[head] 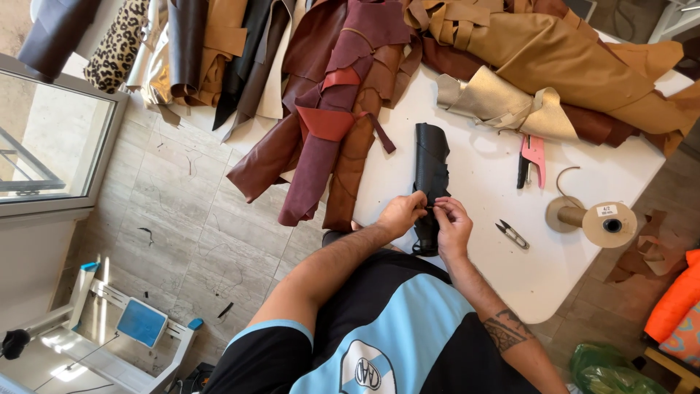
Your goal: Rolling up leather scraps and securing them by tying string around them in knots.
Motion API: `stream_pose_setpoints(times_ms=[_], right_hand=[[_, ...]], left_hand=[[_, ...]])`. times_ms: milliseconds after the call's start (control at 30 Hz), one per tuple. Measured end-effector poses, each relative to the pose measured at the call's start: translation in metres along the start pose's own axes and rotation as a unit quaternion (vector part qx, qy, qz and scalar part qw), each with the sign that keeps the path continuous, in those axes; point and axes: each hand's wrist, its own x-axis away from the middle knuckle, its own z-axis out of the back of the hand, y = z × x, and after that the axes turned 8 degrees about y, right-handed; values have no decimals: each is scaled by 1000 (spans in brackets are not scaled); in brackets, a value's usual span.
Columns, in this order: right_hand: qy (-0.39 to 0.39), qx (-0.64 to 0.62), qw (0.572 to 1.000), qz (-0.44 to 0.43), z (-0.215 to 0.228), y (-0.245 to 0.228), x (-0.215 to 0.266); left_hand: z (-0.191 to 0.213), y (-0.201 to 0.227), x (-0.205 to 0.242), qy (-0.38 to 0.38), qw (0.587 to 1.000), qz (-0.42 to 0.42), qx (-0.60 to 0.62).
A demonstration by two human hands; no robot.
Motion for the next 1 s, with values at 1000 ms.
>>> stream_pose_setpoints(times_ms=[1000], right_hand=[[-216, 237, 945, -65, 18, 37, -11]], left_hand=[[-21, 9, 0, 65, 987, -56, -138]])
